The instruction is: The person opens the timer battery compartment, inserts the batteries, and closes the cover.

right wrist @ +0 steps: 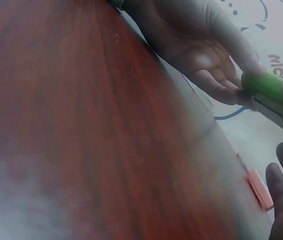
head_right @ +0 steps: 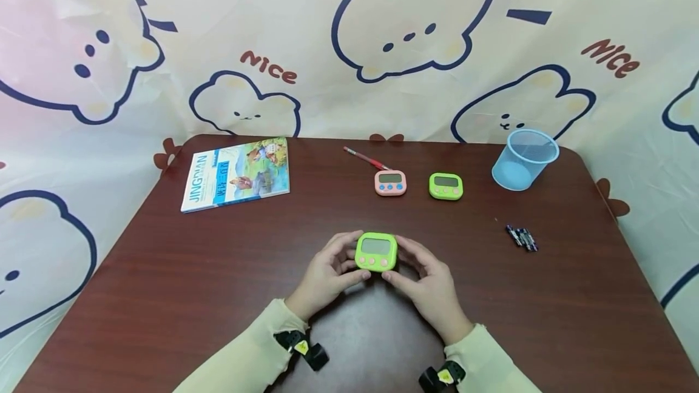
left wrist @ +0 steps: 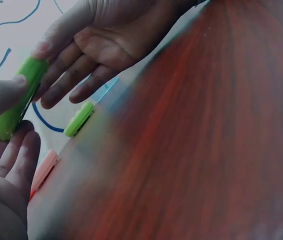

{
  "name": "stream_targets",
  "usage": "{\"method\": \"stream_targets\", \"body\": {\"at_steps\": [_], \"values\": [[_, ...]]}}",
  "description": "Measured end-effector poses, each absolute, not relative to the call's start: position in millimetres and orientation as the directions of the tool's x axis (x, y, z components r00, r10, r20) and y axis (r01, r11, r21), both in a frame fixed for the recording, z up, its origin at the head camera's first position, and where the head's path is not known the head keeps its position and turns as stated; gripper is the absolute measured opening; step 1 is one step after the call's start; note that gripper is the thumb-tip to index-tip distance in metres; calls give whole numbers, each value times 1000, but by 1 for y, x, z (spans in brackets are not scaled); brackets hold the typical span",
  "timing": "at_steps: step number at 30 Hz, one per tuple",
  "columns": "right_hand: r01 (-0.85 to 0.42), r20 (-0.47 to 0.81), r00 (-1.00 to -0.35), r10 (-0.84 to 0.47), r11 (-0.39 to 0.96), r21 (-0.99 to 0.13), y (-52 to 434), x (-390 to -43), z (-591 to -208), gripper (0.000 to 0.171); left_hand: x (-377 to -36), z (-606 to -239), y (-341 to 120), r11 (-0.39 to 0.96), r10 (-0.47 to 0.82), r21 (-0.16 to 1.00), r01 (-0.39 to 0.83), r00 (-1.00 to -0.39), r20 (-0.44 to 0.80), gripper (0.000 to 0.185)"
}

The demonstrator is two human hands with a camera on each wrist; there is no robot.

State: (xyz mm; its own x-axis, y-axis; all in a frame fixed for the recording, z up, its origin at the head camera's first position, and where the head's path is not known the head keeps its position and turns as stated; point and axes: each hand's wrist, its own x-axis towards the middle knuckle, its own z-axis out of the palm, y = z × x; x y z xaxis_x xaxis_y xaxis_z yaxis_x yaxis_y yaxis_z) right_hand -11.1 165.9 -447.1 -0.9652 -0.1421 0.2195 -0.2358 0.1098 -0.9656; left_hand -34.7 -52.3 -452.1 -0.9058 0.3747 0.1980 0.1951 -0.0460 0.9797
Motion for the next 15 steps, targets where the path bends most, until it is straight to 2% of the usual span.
{"method": "stream_targets", "body": {"at_steps": [4, 11, 15], "values": [[-262, 246, -958, -145, 102, -960, 165, -15, -447, 62, -36, -452, -53, -66, 383, 984, 163, -907, 175, 71], [-251, 243, -963, -120, 56, -966, 157, -19, -442, 70, -35, -451, -53, -231, 378, 971, 62, -914, 148, 70], [-242, 241, -964, -115, 0, -970, 150, -23, -440, 74, -35, -452, -51, -279, 372, 960, 28, -918, 135, 69]]}}
